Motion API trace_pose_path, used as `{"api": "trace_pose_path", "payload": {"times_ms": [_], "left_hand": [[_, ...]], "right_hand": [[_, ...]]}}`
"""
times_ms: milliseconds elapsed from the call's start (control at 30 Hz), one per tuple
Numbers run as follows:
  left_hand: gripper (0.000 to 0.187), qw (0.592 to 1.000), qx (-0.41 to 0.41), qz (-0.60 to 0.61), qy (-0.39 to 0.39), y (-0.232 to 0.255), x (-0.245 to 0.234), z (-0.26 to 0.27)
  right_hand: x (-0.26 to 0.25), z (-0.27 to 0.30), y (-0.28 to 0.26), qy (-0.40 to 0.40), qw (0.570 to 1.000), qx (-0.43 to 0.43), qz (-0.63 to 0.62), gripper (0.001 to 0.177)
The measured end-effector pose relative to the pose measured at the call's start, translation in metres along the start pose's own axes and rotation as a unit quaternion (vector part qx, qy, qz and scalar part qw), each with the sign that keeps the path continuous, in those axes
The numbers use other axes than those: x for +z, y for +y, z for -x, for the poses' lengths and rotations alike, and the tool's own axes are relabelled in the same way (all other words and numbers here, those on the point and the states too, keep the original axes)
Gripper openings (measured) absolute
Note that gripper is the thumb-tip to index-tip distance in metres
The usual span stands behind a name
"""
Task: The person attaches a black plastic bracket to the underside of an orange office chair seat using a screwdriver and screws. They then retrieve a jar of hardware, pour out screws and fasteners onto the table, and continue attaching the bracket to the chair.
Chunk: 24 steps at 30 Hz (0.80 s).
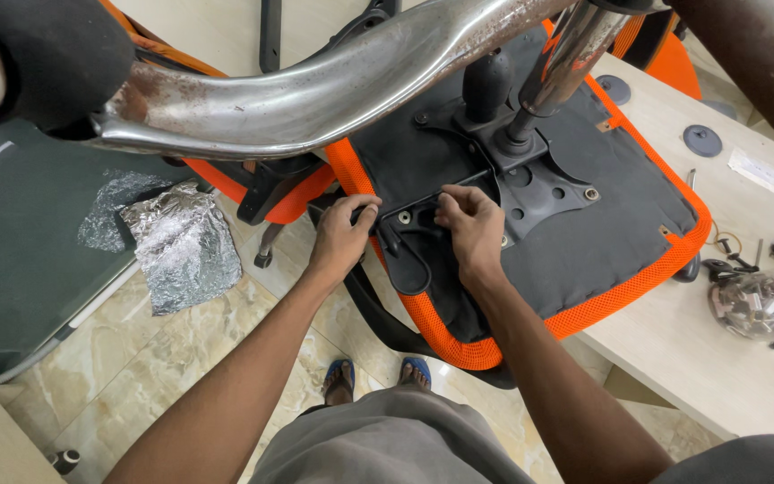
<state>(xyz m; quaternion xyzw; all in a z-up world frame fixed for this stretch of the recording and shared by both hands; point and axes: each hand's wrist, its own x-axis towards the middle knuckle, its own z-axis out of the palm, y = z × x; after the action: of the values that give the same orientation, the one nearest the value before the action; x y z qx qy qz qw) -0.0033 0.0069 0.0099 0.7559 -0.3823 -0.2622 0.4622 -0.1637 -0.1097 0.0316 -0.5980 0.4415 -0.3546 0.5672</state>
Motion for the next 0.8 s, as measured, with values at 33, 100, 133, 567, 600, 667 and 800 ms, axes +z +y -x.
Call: {"api": "trace_pose_path", "payload": {"times_ms": [33, 100, 133, 567, 600, 667, 800], "left_hand": [[0.027, 1.000, 0.001, -0.007, 0.003, 0.002, 0.001, 0.000], [0.027, 0.998, 0.048, -0.029, 0.017, 0.005, 0.003, 0.004], [0.026, 0.996, 0.072, -0.040, 0.025, 0.007, 0.004, 0.005], [0.025, 0.945, 0.228, -0.229, 0.044, 0.016, 0.018, 0.015], [0.027, 0.950, 0.224, -0.213, 0.039, 0.013, 0.017, 0.015], [0.029, 0.958, 0.221, -0.181, 0.032, 0.006, 0.020, 0.016], [0.030, 0.972, 0.206, -0.107, 0.019, -0.007, 0.020, 0.019]], "right_hand": [[-0.003, -0.003, 0.003, 0.001, 0.999, 0.014, -0.040, 0.021], [-0.008, -0.009, 0.009, 0.001, 0.992, 0.043, -0.120, 0.021], [-0.009, -0.011, 0.012, -0.002, 0.990, 0.050, -0.135, 0.020], [-0.005, 0.001, 0.002, -0.030, 0.995, -0.027, 0.086, 0.022], [-0.002, 0.003, 0.000, -0.026, 0.993, -0.039, 0.109, 0.023], [0.001, 0.004, -0.006, -0.044, 0.981, -0.065, 0.176, 0.023], [0.003, 0.007, -0.014, -0.077, 0.959, -0.104, 0.251, 0.023]]}}
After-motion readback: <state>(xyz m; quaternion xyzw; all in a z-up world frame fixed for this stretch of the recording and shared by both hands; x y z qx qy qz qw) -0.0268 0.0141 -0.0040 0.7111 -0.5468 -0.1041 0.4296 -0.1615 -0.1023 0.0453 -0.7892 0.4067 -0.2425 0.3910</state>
